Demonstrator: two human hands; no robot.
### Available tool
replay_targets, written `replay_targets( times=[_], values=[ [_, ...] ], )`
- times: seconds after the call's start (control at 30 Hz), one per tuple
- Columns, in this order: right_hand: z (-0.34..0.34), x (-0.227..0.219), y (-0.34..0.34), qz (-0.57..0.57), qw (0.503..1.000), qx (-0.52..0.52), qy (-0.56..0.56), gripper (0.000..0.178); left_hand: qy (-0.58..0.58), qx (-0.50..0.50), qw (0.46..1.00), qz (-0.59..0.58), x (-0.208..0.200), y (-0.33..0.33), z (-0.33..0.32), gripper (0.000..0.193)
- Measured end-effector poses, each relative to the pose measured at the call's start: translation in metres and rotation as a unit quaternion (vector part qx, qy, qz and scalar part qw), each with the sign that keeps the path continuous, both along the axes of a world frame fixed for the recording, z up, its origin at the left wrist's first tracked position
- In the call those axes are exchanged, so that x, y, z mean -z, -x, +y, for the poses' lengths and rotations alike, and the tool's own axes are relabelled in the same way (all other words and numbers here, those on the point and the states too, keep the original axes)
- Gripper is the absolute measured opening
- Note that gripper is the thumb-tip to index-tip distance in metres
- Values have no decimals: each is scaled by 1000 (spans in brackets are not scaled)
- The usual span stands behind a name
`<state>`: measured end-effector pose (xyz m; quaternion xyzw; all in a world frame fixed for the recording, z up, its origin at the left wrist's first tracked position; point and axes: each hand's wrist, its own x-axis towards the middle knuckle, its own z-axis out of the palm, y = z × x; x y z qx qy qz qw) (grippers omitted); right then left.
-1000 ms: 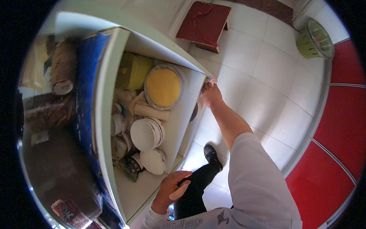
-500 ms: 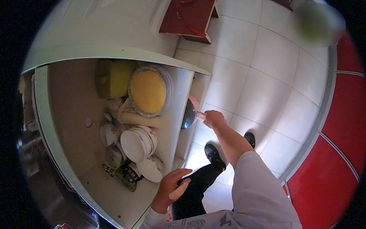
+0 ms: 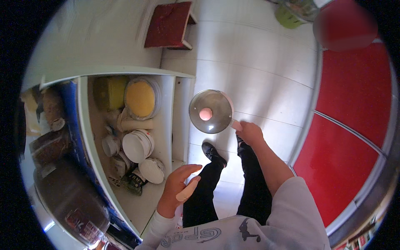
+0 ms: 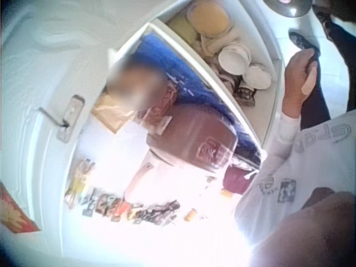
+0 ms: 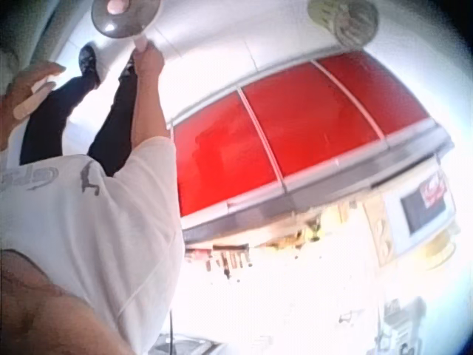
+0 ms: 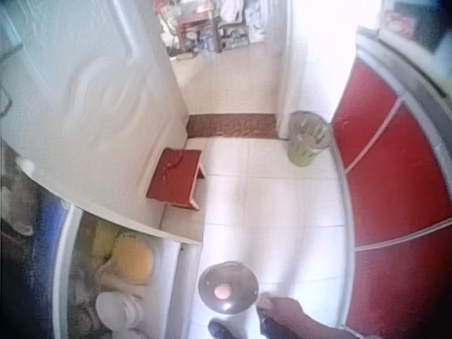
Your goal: The person washes a small pot with a brush and water at the kitchen sink, rinses it, and places it on the stovetop. They also handle a plate of sliced pumpkin and a knife on the counter.
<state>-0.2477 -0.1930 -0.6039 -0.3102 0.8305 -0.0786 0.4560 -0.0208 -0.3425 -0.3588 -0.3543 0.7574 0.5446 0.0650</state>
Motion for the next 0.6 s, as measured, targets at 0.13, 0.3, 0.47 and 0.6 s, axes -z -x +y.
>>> replay_targets(
  times=[0.13, 0.3, 0.47, 0.6],
  values=[
    [64, -110, -8, 0, 989, 147, 8, 38, 31, 61, 997, 41, -74, 35, 7, 32],
    [129, -255, -45, 19, 959, 282, 34, 38, 73, 109, 988, 82, -192, 73, 13, 34],
    [200, -399, -87, 24, 915, 394, 89, 37, 149, 187, 954, 180, -260, 93, 14, 35],
    [248, -501, -146, 2, 871, 485, 76, 36, 83, 212, 945, 234, -301, 117, 30, 35]
  ],
)
